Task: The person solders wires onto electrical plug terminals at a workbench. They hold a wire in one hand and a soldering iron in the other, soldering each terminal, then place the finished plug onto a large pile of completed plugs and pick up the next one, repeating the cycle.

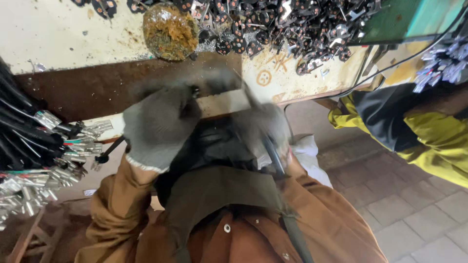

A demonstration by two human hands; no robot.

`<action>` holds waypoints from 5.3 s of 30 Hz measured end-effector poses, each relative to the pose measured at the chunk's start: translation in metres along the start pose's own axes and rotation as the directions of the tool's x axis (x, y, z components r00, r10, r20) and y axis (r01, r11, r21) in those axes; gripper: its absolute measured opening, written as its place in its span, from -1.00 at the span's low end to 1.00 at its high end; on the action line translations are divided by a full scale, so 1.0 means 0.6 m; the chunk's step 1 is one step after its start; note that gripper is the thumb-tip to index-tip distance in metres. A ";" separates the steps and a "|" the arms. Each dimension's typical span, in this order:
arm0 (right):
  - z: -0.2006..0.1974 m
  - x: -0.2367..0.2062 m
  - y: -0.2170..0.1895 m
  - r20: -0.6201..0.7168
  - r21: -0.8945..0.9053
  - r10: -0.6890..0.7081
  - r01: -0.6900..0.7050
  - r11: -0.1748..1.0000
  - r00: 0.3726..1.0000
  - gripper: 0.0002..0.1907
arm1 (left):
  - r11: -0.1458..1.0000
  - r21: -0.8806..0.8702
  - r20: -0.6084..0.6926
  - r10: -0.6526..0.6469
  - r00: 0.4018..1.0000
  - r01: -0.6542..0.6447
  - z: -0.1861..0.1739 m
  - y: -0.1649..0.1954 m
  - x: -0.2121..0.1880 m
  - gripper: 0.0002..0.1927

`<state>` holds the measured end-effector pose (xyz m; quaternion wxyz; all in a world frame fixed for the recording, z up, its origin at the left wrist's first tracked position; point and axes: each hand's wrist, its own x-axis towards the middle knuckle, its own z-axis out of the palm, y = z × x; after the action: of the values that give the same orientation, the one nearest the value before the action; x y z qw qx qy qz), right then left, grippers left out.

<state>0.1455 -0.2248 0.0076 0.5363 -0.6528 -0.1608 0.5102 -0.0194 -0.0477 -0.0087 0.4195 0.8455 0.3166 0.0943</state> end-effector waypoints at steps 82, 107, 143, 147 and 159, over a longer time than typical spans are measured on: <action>0.074 0.064 -0.002 -0.069 -0.376 -0.410 0.357 0.855 0.909 -0.56 | 0.975 -0.223 0.073 0.014 0.997 0.002 0.015 -0.022 -0.033 -0.88; 0.033 0.050 0.001 -0.055 -0.746 -0.577 0.350 0.566 0.815 -0.74 | 0.995 0.090 -0.268 -0.014 0.963 0.040 -0.057 -0.005 0.037 -0.86; 0.003 0.057 0.052 0.229 -0.572 -0.552 0.569 0.591 0.802 -0.43 | 0.914 -0.403 0.027 0.047 0.999 -0.032 0.019 0.002 -0.033 -0.79; 0.011 0.057 0.055 0.215 -0.639 -0.547 0.540 0.548 0.809 -0.47 | 1.000 -0.017 -0.023 -0.023 0.999 0.023 0.013 -0.006 -0.014 -0.87; 0.034 0.058 0.027 0.139 -0.633 -0.524 0.482 0.606 0.840 -0.54 | 0.985 0.163 -0.048 0.068 0.997 -0.059 0.024 -0.010 -0.005 -0.78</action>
<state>0.1378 -0.1937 -0.0216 0.4038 -0.7393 -0.4868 0.2314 -0.0184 -0.0558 -0.0221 0.3377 0.8836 0.3071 0.1044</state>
